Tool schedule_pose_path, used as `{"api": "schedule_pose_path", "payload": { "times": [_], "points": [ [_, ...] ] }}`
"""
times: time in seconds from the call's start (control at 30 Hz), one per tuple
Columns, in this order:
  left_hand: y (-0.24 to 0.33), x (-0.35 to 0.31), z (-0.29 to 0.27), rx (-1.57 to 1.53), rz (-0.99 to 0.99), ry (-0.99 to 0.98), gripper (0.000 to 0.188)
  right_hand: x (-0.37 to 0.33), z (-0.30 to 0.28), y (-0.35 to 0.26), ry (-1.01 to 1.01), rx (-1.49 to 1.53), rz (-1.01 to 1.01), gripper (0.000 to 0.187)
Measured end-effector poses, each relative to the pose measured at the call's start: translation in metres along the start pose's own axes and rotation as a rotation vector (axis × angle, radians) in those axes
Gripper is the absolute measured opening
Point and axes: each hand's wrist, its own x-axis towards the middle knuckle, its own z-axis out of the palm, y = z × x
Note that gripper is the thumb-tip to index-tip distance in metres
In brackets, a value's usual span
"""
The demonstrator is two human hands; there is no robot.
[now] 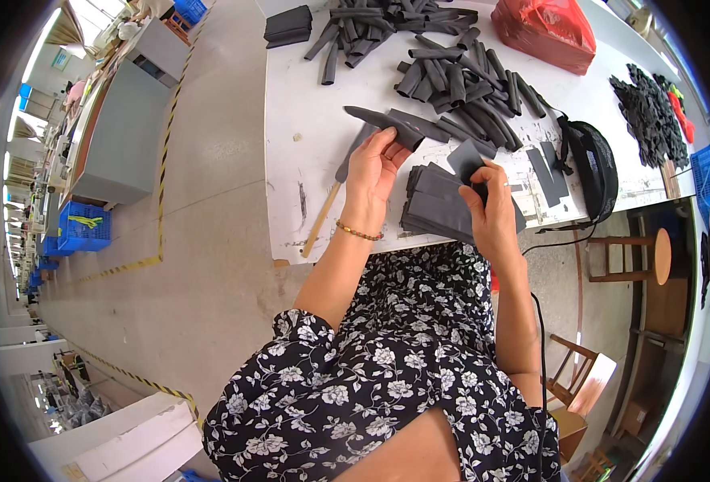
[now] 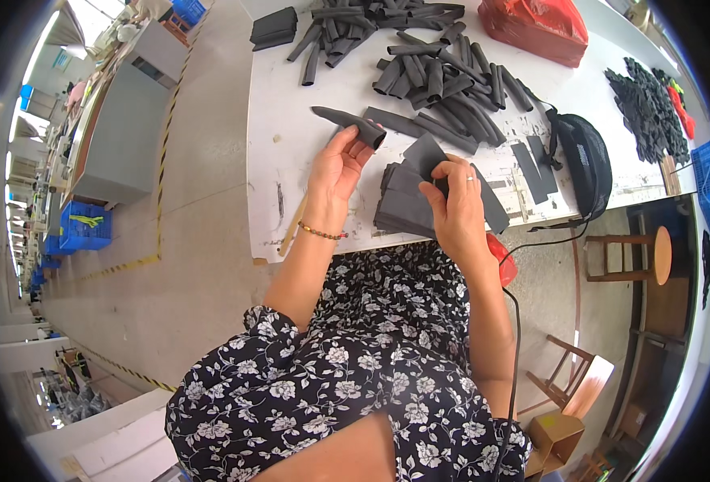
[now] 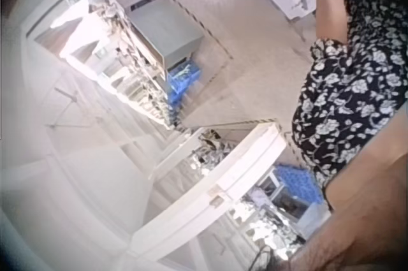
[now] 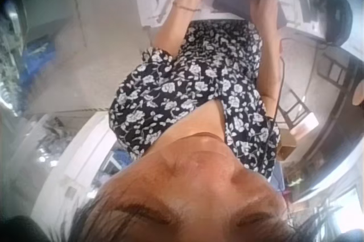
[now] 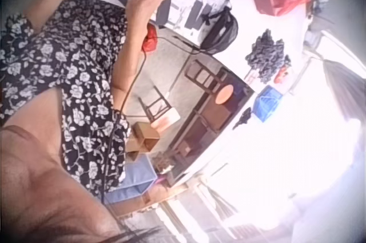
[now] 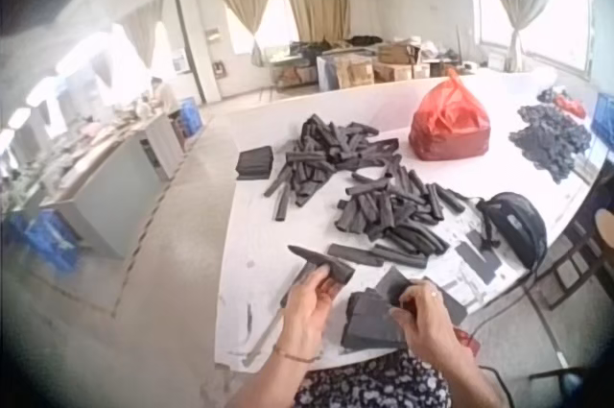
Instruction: The person inserts small black foam pieces into larger black foam sleeves at a workbench. They repeatedly pick up a sleeve and a piece, insert the piece into the sleeve, and place the assembled unit onto a growing stack on the table.
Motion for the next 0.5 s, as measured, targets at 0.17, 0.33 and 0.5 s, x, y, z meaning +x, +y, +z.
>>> {"api": "schedule_pose_path", "payload": {
  "times": [0.17, 0.33, 0.5],
  "points": [
    [-0.003, 0.001, -0.003, -0.135, -0.138, -0.051, 0.013, 0.001, -0.006, -0.007, -0.030, -0.063, 0.000, 0.052],
    [-0.006, 0.000, 0.000, -0.105, -0.172, -0.060, 0.013, 0.009, -0.013, -0.016, -0.084, -0.089, -0.027, 0.041],
    [-0.004, -0.005, 0.001, -0.042, -0.237, -0.077, 0.013, 0.021, -0.014, -0.017, -0.057, -0.194, -0.118, 0.036]
  ]
}}
